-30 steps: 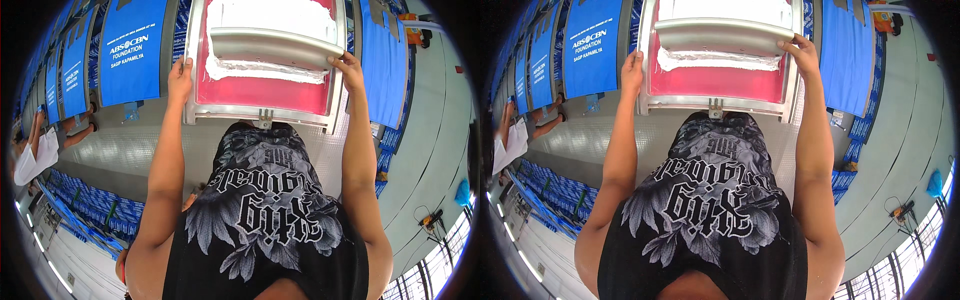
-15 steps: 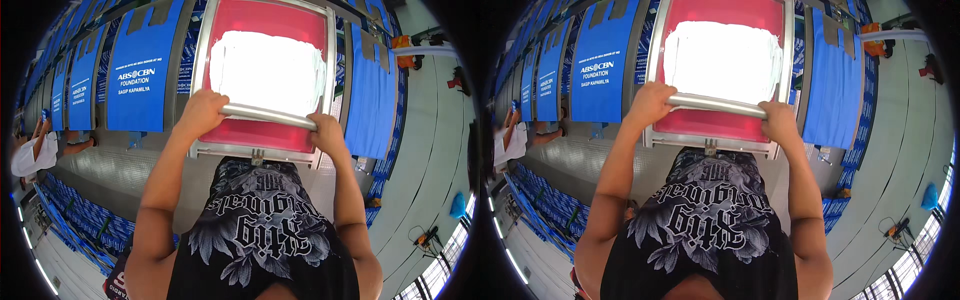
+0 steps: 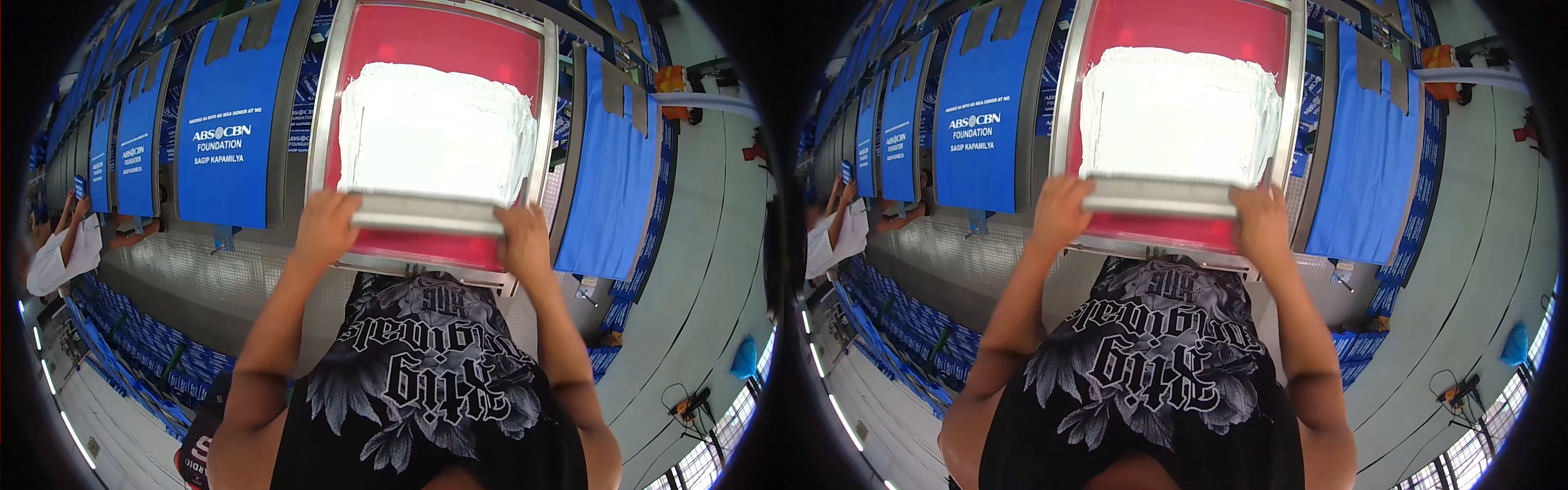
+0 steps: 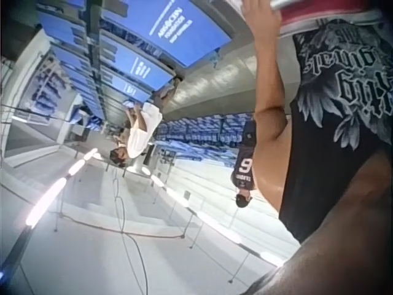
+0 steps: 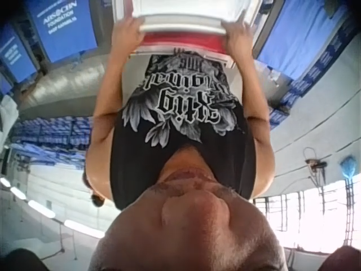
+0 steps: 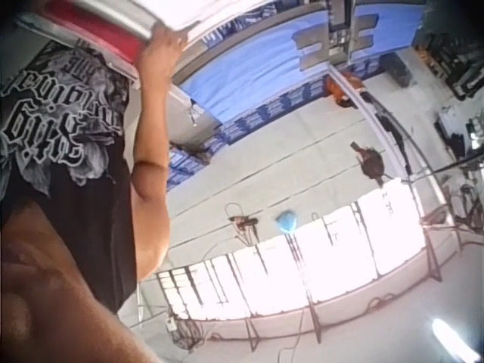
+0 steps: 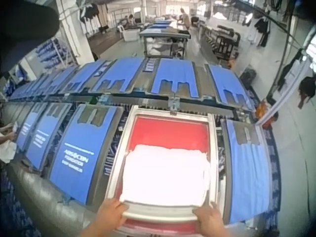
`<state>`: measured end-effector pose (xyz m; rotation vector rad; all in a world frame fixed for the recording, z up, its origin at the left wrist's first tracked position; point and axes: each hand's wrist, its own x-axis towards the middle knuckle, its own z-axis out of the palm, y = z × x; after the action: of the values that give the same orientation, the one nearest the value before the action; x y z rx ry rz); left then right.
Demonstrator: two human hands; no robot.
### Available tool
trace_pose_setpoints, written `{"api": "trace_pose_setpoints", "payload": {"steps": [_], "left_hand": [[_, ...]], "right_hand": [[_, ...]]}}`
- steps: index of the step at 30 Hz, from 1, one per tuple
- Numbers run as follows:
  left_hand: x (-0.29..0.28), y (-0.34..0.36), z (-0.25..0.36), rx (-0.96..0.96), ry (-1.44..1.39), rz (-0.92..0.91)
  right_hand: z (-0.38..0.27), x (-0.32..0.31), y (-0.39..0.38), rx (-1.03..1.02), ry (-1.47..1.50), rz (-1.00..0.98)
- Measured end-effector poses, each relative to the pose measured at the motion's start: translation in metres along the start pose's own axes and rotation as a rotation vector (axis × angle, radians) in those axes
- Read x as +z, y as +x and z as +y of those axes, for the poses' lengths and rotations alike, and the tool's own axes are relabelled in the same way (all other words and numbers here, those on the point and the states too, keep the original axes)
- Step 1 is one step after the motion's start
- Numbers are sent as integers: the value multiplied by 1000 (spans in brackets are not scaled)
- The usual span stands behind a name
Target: Applying ink to fabric through a screen at multiple stations.
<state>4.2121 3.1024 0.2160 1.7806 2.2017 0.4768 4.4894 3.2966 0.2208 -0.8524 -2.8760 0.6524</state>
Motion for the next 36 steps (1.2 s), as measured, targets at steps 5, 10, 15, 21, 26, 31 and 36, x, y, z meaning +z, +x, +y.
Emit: {"api": "trace_pose_setpoints", "payload": {"steps": [5,10,15,21,26,31,36], "left_hand": [[27,-2,2,-47,-89,43],[10,152,-55,-61,-18,158],[-27,124,-32,-151,-30,-65],[31,1,-3,-2,-90,63],[-8,163,-45,-82,-50,112],[-29,133,-36,-149,-66,-71],[24,-6,-2,-36,-121,-25]], "right_hand": [[-1,12,-13,77,17,10],[60,-18,136,83,-217,-24],[37,-33,107,81,-196,-118],[16,20,-4,97,-114,-89],[64,-20,143,54,-280,-49],[38,-36,114,79,-236,-79],[-12,4,-18,192,-47,-124]]}}
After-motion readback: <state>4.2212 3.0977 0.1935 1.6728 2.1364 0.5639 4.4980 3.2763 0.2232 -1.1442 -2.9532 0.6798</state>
